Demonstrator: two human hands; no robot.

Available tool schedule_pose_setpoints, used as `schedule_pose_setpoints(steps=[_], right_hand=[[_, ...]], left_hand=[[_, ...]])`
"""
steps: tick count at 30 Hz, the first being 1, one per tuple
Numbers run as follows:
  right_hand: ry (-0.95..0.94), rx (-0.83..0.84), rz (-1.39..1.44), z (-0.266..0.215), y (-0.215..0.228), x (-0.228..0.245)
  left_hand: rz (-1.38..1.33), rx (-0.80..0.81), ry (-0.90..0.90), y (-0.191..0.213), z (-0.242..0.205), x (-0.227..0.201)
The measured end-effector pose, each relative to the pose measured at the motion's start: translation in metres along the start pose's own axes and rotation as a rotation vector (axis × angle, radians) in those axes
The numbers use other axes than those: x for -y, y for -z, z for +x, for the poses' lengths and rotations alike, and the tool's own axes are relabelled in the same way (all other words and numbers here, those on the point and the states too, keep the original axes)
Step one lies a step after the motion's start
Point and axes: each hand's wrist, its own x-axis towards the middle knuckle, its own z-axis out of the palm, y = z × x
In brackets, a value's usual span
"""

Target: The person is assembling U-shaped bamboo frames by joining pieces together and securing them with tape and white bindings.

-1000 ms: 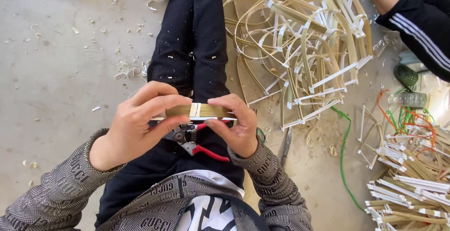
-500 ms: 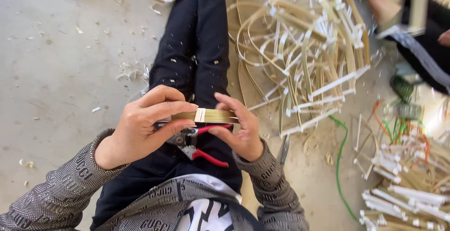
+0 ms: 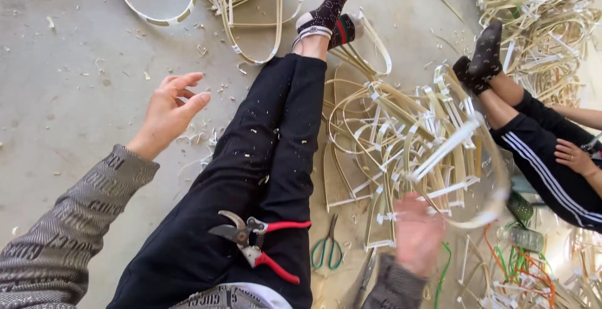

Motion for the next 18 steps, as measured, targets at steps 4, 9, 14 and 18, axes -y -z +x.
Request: schedule_pose_setpoints(steps=[4, 9, 14, 18], right_hand=[[-0.264, 0.146, -0.351, -0.029, -0.063, -0.099], [0.322, 0.662, -1.253, -0.069, -0.147, -0.158], [0.47, 0.788, -1.564, -0.051, -0.115, -0.196], [0.661, 0.674, -1.662, -0.032, -0.079, -0.232]], left_hand=[[0.231, -0.041, 0.04, -0.015, 0.064, 0.042], [0.601, -0.01, -0.325, -0.051, 0.154, 0.048], [0.755, 0.126, -0.467, -0.085, 0.267, 0.078], [1.134, 0.162, -0.444, -0.105, 0.345, 0.099]])
